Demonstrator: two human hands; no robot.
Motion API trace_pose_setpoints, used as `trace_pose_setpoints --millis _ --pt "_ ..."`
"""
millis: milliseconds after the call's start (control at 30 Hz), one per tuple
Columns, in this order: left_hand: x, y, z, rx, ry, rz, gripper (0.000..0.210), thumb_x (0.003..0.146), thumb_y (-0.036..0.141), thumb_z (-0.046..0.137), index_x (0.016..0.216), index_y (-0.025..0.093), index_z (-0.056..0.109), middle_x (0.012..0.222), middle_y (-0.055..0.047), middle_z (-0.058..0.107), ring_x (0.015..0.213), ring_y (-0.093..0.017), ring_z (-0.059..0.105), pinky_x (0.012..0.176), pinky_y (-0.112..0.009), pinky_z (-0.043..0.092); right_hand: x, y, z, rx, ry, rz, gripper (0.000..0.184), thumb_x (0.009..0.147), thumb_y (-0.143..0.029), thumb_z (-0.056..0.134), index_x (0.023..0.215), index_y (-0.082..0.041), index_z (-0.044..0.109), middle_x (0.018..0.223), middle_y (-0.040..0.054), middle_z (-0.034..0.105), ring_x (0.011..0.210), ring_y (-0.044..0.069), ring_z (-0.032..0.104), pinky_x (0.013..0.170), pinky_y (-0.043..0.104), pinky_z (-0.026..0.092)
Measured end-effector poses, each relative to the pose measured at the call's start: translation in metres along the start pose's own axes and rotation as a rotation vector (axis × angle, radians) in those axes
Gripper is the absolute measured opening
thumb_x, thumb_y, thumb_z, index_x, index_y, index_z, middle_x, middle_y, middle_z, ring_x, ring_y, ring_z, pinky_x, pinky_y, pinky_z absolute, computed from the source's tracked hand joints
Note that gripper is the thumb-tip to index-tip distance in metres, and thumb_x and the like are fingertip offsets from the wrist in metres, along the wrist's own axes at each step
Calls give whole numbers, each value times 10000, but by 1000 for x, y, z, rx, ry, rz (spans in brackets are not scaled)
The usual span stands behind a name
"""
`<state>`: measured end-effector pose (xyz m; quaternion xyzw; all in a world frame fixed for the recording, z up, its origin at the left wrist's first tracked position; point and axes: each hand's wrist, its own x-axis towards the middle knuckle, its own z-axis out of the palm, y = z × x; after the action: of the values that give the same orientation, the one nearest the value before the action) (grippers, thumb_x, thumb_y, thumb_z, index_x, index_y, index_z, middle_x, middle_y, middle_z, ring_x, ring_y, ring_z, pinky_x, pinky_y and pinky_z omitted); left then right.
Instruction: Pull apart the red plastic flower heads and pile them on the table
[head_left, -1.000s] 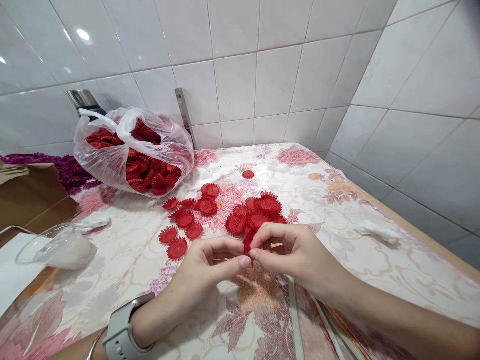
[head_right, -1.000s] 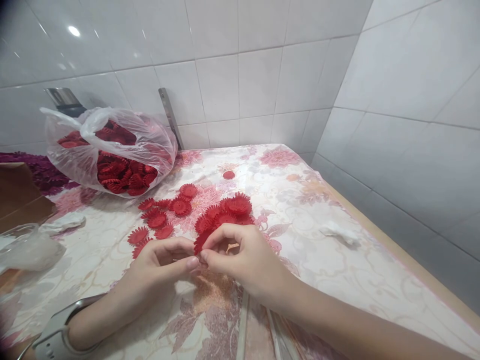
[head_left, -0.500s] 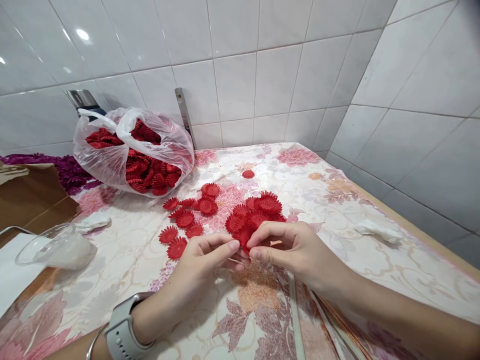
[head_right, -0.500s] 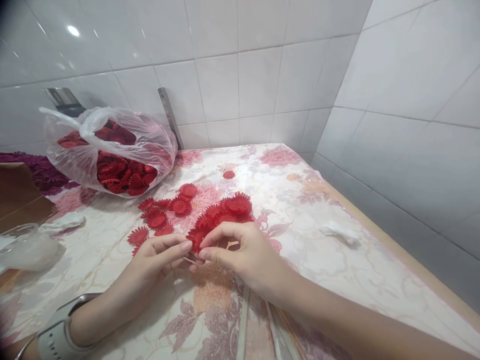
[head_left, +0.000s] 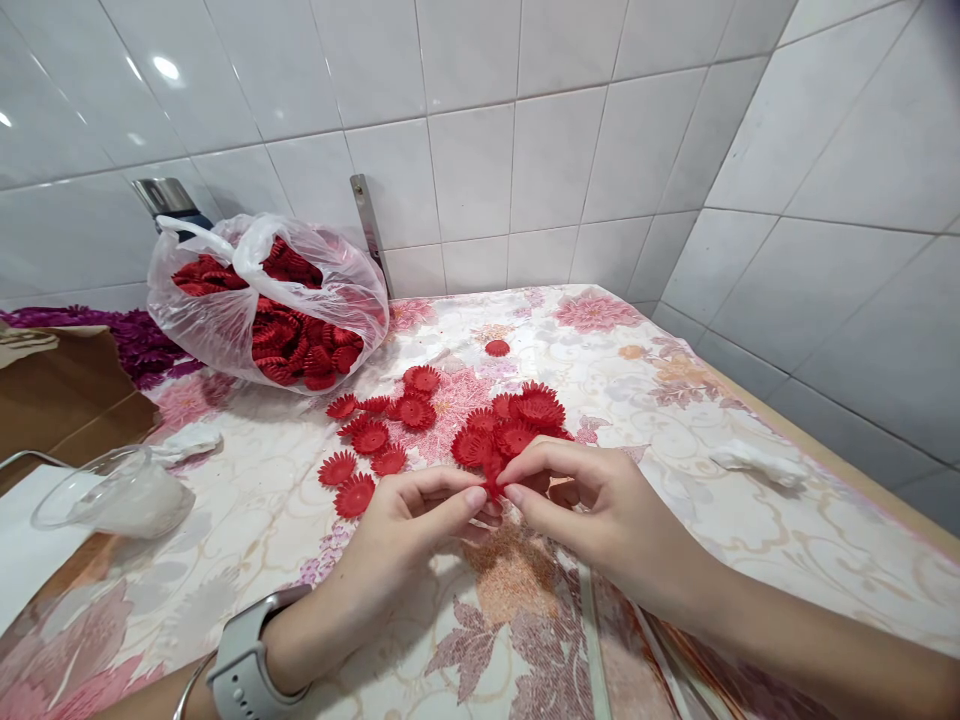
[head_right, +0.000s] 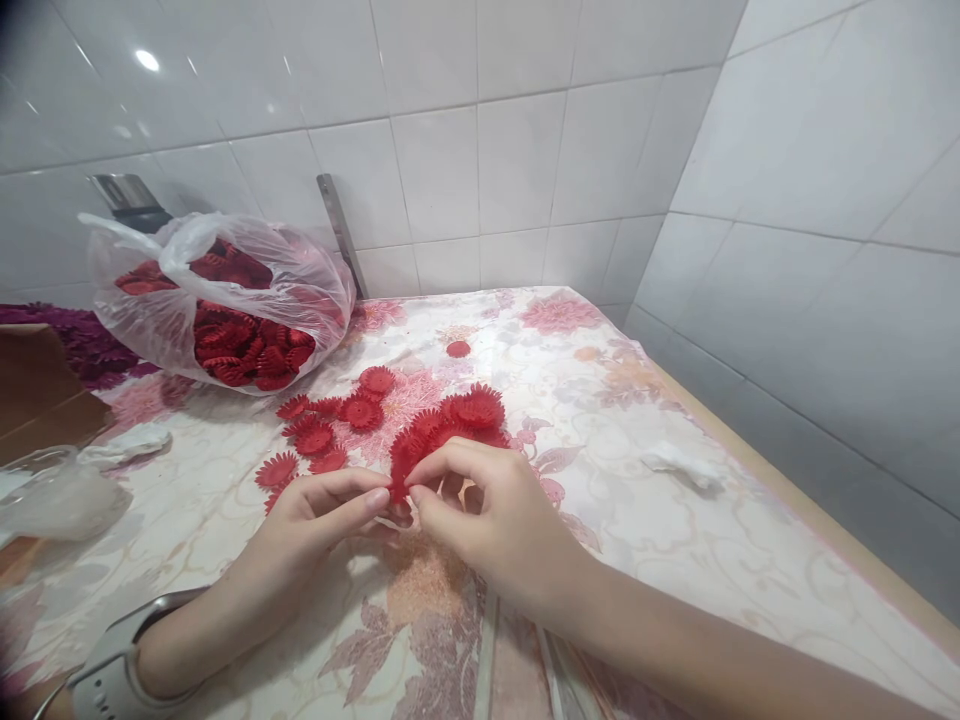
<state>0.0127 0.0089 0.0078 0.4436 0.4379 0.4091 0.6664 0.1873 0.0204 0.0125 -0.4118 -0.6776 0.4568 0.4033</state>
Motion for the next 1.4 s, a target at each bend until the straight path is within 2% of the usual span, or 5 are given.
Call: trace_pose_setpoints --millis 433,900,1133,1200,1400 --pt "2 -3 0 131 -64 39 98 692 205 747 753 158 688 741 -8 677 681 -130 619 656 -247 507 2 3 1 294 -100 220 58 713 -213 676 679 -166 678 671 3 631 624 118 563 577 239 422" --pt "2 -7 -3 138 -30 25 143 756 255 671 661 148 680 670 -12 649 668 -111 567 660 -217 430 1 2 4 259 -94 175 116 790 -250 588 709 -169 568 685 0 605 627 126 572 577 248 433" --pt "3 -5 -2 99 41 29 168 729 214 678 581 144 639 593 13 610 589 -81 538 576 -165 405 26 16 -30 56 451 163 123 803 -292 551 745 -185 564 668 -8 551 534 111 469 497 252 367" --pt "3 -5 -1 78 61 13 166 722 224 688 582 146 642 591 11 615 585 -80 541 566 -161 406 31 18 -36 3 503 77 121 775 -294 595 730 -183 575 703 6 578 584 123 499 527 260 391" --pt "6 -1 -1 102 112 23 169 714 262 699 600 146 653 615 1 630 601 -96 570 600 -185 441 22 15 -22 -190 234 -61 101 799 -207 552 808 -184 650 778 36 646 690 163 575 600 298 453"
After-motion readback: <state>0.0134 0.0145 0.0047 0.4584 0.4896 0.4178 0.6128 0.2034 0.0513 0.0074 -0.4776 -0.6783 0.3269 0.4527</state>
